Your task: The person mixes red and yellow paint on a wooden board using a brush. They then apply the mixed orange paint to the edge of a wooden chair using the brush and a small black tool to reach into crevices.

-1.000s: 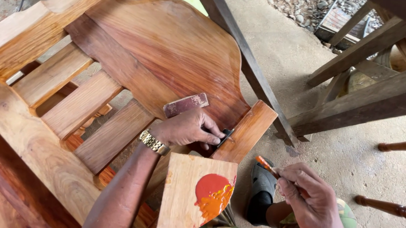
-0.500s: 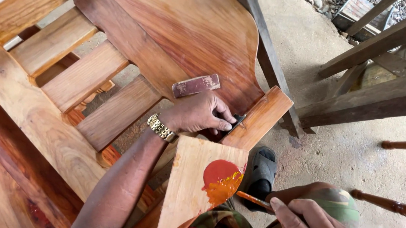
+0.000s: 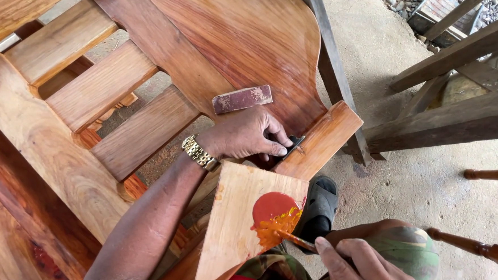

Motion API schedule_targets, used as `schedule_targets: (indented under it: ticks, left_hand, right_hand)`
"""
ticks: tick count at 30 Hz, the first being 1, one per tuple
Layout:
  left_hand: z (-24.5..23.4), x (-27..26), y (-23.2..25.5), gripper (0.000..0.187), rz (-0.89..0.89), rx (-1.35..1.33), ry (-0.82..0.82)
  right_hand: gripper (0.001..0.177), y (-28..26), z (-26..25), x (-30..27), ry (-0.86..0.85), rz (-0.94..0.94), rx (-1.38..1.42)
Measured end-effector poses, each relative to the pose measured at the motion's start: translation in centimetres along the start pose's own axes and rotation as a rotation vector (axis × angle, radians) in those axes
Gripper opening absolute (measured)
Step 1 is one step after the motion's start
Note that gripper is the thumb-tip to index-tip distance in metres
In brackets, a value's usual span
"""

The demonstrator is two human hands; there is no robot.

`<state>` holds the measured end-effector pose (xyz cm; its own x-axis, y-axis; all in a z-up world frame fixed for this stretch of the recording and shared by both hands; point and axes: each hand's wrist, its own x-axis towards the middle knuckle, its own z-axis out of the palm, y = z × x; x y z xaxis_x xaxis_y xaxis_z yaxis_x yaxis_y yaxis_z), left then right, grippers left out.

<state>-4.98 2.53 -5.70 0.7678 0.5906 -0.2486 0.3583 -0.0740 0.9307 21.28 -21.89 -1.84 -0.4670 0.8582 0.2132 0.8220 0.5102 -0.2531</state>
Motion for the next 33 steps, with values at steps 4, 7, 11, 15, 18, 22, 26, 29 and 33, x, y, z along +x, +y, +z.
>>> schedule_targets:
  ticks: [4, 7, 11, 15, 18, 22, 26, 29, 33]
  left_hand:
    - [-0.1, -0.1, 0.2, 0.028, 0.002, 0.013, 0.003]
    - [0.0, 0.0, -0.3, 0.028, 0.016, -0.003, -0.003]
    - [0.1, 0.1, -0.6, 0.027, 0.014, -0.001, -0.006]
    - [0.0, 0.0, -0.1, 0.027, 0.007, -0.022, 0.003]
    - [-0.1, 0.0, -0.2, 0.028, 0.001, -0.023, -0.006]
    - [-0.1, 0.0, -0.3, 0.028, 0.004, -0.024, -0.010]
    - [0.0, 0.1, -0.5, 0.028, 0.021, -0.032, -0.015]
    - [-0.1, 0.1, -0.4, 0.028, 0.015, -0.017, -0.016]
    - [-0.1, 0.1, -0.5, 0.028, 0.013, 0.004, -0.012]
  right_hand:
    - [0.029, 0.2, 0.3, 0.8, -0.045, 0.186, 0.423]
    - [0.022, 1.0, 0.5, 1.5, -0.073, 0.248, 0.664]
    - [0.021, 2.0, -0.4, 2.6, -0.187, 0.322, 0.829]
    - [0.020, 2.5, -0.7, 3.4, -0.455, 0.718, 0.907]
    - [0.018, 2.7, -1.9, 4.5, -0.467, 0.718, 0.870]
    - [0.018, 3.8, -1.6, 3.6, -0.372, 0.525, 1.027]
    - [0.017, 3.9, -1.4, 3.4, -0.354, 0.527, 1.002]
    - [0.017, 4.1, -1.3, 3.6, -0.403, 0.484, 0.974]
    - [0.014, 3.5, -1.4, 3.1, -0.416, 0.584, 0.987]
